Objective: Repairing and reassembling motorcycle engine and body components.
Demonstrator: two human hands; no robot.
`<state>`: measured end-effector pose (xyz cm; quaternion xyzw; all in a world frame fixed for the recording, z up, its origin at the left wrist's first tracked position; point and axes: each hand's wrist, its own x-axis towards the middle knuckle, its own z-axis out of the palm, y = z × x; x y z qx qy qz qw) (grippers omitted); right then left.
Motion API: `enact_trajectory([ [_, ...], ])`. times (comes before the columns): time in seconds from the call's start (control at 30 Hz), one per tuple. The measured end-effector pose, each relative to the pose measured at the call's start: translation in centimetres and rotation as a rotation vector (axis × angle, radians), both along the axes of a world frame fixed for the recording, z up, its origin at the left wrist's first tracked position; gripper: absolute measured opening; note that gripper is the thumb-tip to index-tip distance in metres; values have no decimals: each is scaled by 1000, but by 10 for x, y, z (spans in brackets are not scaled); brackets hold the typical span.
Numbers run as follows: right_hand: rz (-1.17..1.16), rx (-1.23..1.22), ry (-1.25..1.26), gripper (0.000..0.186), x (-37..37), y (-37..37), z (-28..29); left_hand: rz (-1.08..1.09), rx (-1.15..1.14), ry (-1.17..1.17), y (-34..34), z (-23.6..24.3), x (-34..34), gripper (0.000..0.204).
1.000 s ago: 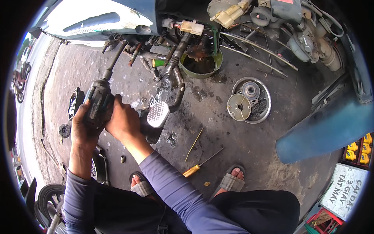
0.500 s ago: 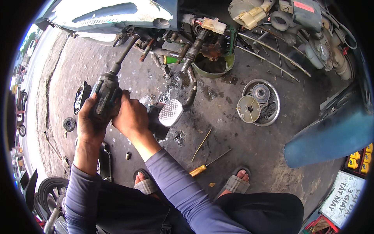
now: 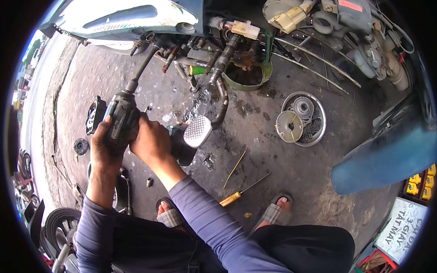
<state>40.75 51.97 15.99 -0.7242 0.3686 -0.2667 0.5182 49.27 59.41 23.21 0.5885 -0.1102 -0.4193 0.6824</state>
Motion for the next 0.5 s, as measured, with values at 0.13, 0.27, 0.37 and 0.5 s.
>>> enact_trajectory([
  [0.13,20,-10,80,51,-5,-2,2,22,-9,47,7,-12,2,53],
  [0.27,109,-15,183,71,-27,-11,9,-105,32,71,14,-25,21,58],
  [0.37,106,-79,166,74,-38,-11,-6,-279,300,-213,-9,-16,59,63],
  [0.5,193,-231,344,70,-55,-12,-14,-425,80,-258,-72,0,77,55],
])
